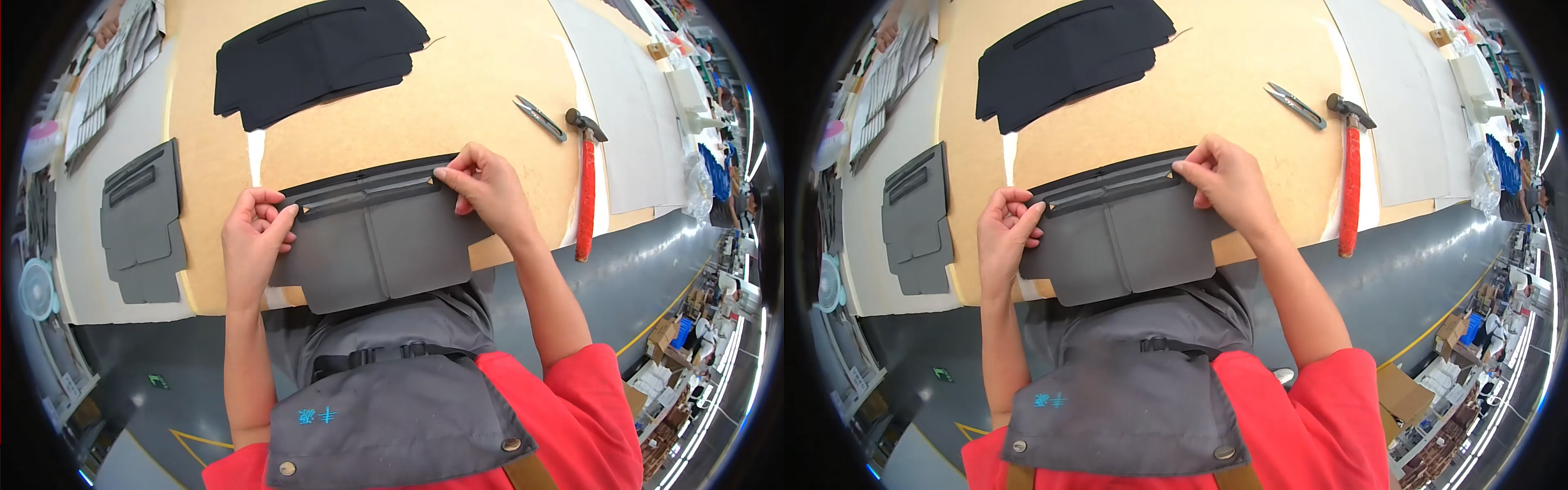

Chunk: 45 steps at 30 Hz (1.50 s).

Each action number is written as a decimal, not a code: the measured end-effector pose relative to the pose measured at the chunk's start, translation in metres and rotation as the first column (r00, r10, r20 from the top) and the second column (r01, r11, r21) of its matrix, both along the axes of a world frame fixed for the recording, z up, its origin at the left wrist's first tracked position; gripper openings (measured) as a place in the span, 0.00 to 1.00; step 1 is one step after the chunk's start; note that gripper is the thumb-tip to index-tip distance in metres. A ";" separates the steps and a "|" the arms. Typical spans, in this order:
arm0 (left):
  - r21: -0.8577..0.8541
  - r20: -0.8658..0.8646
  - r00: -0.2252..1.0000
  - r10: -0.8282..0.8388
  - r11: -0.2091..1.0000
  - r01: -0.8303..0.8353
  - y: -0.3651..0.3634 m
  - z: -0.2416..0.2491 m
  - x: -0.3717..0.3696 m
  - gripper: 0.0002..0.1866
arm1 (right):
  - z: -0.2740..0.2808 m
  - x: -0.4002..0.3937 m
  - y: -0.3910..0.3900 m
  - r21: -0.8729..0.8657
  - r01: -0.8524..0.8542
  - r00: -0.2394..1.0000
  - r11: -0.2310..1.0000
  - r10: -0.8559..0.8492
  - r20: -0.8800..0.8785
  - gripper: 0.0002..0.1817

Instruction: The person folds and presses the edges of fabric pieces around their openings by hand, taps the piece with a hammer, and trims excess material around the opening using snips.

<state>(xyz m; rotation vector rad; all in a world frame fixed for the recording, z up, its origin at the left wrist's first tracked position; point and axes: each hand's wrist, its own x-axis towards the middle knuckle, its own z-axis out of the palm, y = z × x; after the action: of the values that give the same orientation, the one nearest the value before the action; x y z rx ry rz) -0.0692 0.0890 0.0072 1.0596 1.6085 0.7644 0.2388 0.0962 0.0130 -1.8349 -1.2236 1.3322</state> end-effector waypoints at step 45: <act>0.143 -0.145 0.989 0.018 0.990 0.003 -0.003 -0.012 -0.019 0.25 | 0.008 -0.072 0.050 0.100 -0.718 0.675 0.689 0.655 0.339 0.13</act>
<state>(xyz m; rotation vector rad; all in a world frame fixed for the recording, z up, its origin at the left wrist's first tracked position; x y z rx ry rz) -0.0879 0.0855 -0.0049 1.2371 1.7015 0.8332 0.1668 0.1465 0.0210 -1.4560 -2.2972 1.2252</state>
